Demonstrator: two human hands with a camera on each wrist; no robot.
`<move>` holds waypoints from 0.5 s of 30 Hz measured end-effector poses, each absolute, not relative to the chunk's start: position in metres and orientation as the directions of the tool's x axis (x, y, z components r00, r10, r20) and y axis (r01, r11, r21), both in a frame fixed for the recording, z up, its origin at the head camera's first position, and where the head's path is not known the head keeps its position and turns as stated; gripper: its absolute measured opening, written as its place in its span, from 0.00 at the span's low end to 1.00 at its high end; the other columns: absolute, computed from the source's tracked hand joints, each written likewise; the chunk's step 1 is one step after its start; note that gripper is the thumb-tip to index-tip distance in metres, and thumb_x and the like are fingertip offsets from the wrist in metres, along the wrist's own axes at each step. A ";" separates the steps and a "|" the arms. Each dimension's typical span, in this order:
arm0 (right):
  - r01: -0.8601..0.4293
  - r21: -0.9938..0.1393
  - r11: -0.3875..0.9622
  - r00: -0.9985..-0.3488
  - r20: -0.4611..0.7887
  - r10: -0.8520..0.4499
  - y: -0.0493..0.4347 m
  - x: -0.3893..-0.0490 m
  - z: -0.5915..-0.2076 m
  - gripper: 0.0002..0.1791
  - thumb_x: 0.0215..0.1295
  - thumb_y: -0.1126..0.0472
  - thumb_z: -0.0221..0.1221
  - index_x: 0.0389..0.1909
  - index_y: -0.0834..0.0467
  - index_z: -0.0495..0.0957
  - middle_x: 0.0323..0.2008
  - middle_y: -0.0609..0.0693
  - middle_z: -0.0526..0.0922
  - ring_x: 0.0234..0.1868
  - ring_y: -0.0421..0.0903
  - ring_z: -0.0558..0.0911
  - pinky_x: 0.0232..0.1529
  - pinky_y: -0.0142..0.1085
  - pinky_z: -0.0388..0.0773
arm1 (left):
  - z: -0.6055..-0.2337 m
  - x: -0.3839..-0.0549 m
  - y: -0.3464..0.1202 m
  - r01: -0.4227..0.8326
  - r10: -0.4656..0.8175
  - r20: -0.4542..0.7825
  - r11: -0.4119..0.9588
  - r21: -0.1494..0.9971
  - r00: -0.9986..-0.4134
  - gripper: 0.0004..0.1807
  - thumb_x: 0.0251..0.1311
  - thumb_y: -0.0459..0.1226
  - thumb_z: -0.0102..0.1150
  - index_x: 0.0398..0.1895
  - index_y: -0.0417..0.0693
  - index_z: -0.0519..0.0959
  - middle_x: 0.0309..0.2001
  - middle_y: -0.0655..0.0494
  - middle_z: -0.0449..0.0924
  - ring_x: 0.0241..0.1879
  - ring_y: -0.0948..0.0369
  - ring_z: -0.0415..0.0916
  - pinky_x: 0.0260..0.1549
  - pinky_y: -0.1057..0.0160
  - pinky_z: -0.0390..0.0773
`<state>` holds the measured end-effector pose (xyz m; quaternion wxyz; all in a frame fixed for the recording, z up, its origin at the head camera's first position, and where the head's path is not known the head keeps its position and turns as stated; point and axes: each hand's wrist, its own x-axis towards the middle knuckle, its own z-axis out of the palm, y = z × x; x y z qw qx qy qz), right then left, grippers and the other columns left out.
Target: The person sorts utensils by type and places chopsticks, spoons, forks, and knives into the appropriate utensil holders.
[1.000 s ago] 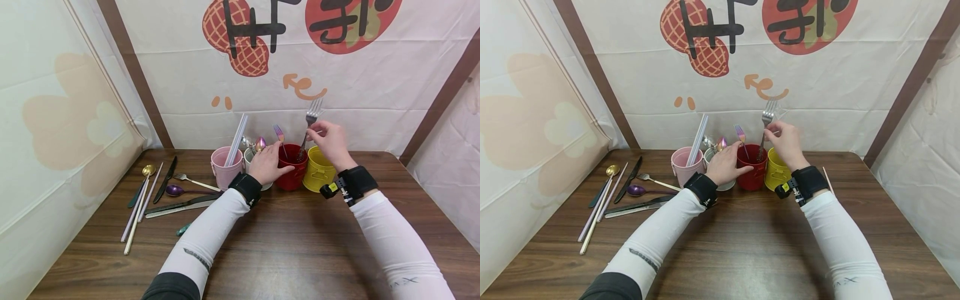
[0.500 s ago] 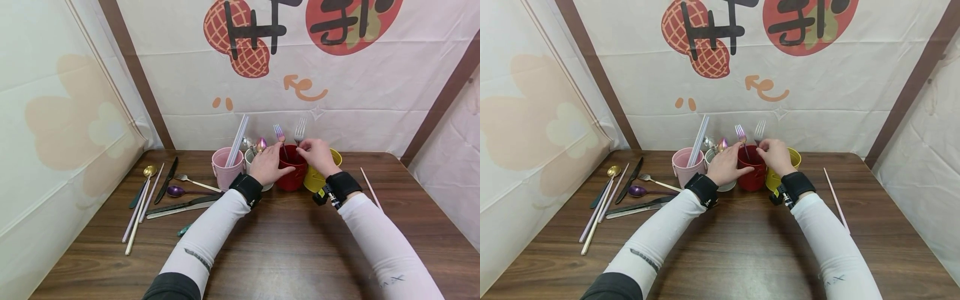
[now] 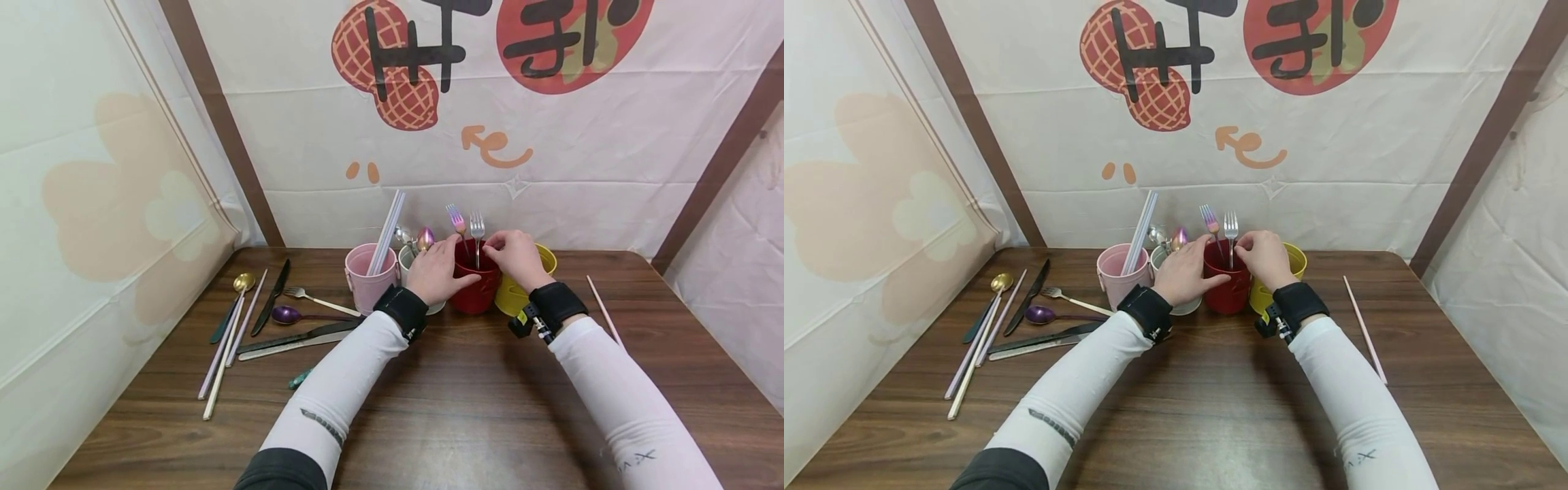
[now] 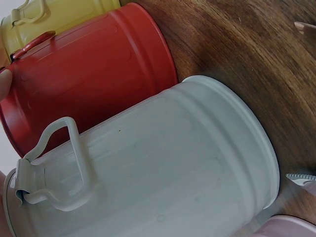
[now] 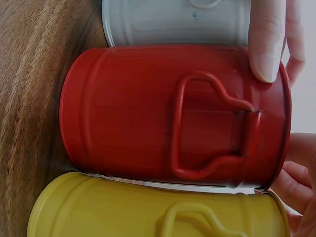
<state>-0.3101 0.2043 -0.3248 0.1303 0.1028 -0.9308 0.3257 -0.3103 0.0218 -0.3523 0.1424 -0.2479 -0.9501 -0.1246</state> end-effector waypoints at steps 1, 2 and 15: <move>-0.275 -0.582 0.765 -0.945 0.308 -0.106 0.205 -0.310 -0.325 0.10 0.67 0.62 0.60 0.38 0.65 0.84 0.36 0.60 0.84 0.37 0.53 0.79 0.38 0.44 0.77 | -0.352 -0.310 0.022 0.507 0.436 0.331 0.846 0.166 -0.837 0.46 0.57 0.65 0.56 0.69 0.46 0.58 0.62 0.52 0.73 0.62 0.59 0.67 0.61 0.60 0.66; -0.271 -0.586 0.764 -0.947 0.302 -0.105 0.205 -0.310 -0.325 0.10 0.67 0.62 0.59 0.39 0.66 0.83 0.36 0.60 0.84 0.37 0.53 0.79 0.38 0.44 0.77 | -0.352 -0.310 0.021 0.507 0.436 0.330 0.846 0.167 -0.837 0.46 0.57 0.65 0.56 0.69 0.46 0.58 0.62 0.52 0.72 0.62 0.59 0.67 0.61 0.60 0.66; -0.344 -0.535 0.771 -0.912 0.385 -0.139 0.230 -0.295 -0.303 0.12 0.69 0.61 0.57 0.41 0.66 0.83 0.38 0.61 0.84 0.42 0.56 0.79 0.44 0.49 0.74 | -0.355 -0.313 0.022 0.509 0.435 0.338 0.843 0.173 -0.835 0.47 0.56 0.66 0.56 0.69 0.47 0.58 0.63 0.52 0.72 0.63 0.59 0.67 0.62 0.60 0.65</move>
